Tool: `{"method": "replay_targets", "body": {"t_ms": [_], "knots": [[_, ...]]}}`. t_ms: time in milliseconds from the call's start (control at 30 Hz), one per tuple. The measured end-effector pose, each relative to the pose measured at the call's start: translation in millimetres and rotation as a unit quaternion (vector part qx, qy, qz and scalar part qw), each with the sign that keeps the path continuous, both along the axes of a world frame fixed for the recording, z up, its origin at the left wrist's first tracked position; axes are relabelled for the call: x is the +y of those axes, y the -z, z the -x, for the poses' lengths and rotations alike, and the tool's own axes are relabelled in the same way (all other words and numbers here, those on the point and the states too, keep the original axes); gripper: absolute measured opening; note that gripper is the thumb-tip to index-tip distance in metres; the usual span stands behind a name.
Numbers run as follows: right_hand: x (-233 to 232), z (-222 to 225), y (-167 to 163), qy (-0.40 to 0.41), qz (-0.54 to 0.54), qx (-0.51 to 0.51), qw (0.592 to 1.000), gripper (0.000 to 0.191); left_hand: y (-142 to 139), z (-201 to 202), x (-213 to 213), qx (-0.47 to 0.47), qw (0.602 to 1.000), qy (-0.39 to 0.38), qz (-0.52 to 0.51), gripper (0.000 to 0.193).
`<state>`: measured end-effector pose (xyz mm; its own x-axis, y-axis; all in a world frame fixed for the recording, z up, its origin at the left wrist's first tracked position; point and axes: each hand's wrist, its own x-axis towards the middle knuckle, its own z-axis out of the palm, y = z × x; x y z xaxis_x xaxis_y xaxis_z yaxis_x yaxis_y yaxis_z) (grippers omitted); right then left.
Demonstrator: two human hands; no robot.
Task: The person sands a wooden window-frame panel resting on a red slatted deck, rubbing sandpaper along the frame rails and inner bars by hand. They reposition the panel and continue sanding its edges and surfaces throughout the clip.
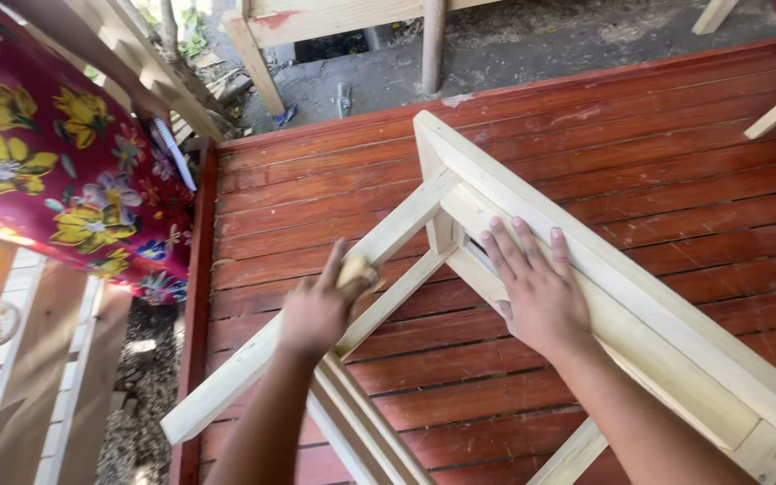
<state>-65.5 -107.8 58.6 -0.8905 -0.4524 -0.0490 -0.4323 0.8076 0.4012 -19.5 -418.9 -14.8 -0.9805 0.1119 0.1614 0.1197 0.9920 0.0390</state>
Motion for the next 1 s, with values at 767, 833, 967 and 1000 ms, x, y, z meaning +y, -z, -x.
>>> {"method": "replay_targets", "body": {"t_ms": [767,833,967,1000], "knots": [[-2,0,-2,0.011,0.008,-0.005,1.000,0.107,-17,83,63,0.030,0.993,-0.006,-0.114,0.041],[-3,0,-3,0.012,0.003,-0.013,1.000,0.109,-19,86,70,-0.002,0.991,-0.045,-0.124,0.047],[-2,1,-5,0.015,-0.010,-0.012,1.000,0.108,-16,14,20,-0.012,0.983,-0.123,-0.132,0.047],[-1,1,-6,0.011,-0.013,-0.012,1.000,0.107,-14,-13,-1,-0.059,0.979,-0.157,-0.118,0.051]]}}
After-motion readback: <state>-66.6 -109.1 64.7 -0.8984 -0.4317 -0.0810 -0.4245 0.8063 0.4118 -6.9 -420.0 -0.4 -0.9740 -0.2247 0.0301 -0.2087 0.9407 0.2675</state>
